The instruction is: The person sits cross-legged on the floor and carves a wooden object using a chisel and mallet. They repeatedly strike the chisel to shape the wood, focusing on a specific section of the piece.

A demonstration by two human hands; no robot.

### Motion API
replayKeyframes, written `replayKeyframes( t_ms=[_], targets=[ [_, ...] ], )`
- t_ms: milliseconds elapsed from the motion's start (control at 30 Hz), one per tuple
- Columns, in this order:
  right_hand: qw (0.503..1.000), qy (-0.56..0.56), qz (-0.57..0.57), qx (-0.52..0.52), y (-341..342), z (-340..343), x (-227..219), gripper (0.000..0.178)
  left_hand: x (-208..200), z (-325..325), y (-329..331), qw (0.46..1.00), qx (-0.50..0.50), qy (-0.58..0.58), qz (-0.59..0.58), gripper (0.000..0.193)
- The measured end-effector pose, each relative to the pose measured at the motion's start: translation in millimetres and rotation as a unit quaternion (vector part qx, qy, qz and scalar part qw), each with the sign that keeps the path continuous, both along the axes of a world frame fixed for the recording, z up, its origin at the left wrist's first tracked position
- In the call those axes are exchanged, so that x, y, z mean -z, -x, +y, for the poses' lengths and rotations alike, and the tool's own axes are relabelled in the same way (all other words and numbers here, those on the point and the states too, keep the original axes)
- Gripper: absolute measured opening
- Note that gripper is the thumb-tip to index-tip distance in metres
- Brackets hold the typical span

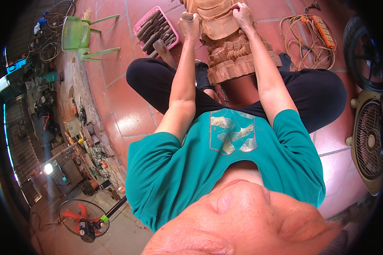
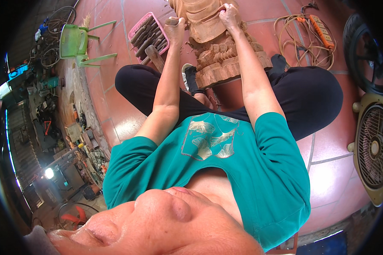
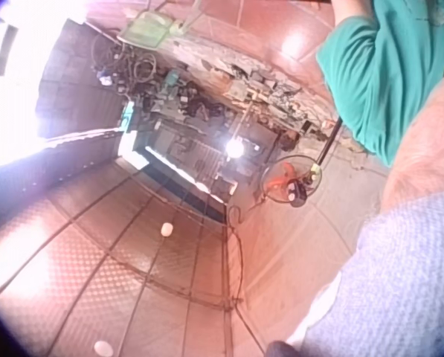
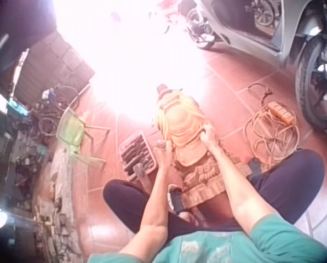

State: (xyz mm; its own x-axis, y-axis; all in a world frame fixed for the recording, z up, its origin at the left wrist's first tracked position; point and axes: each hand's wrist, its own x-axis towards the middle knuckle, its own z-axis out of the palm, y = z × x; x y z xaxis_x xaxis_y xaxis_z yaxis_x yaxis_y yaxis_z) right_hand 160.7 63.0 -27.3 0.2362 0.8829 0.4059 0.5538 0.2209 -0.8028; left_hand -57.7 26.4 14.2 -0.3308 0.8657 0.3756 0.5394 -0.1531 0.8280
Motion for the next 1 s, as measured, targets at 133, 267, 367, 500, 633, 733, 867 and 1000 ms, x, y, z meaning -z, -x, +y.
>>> replayKeyframes(
  t_ms=[133,267,367,500,633,733,867,1000],
  targets=[
    [1.000,-0.004,0.013,-0.009,1.0,7.0,15.6,0.017,-13.7,-1.8,2.0,0.998,0.030,0.054,0.011,0.010],
    [1.000,-0.009,0.011,0.000,-1.9,9.7,20.2,0.017,-35.6,-5.5,-2.7,0.990,0.066,0.113,-0.046,0.017],
    [1.000,0.008,0.005,-0.016,-2.2,-8.2,-12.0,0.017,-44.8,-10.4,0.7,0.988,0.037,0.112,-0.098,0.018],
    [0.999,0.021,0.023,-0.024,-9.3,-4.3,-8.6,0.017,-32.8,-0.7,-7.4,0.991,0.000,0.045,-0.129,0.016],
    [1.000,0.015,0.014,-0.023,-3.1,-3.9,-4.2,0.017,-3.7,-1.0,0.1,0.997,-0.028,0.001,-0.070,0.015],
    [1.000,0.002,0.002,0.000,2.5,4.1,7.4,0.016,-8.4,0.2,2.3,0.998,-0.004,0.017,-0.059,0.015],
    [0.998,-0.021,0.042,-0.028,-5.9,3.3,9.4,0.016,-43.1,-8.1,-3.4,0.988,0.030,0.119,-0.098,0.019],
    [1.000,0.024,0.012,-0.015,-2.9,4.3,4.1,0.017,-50.2,-10.9,-9.1,0.989,0.012,0.088,-0.115,0.017]
  ],
)
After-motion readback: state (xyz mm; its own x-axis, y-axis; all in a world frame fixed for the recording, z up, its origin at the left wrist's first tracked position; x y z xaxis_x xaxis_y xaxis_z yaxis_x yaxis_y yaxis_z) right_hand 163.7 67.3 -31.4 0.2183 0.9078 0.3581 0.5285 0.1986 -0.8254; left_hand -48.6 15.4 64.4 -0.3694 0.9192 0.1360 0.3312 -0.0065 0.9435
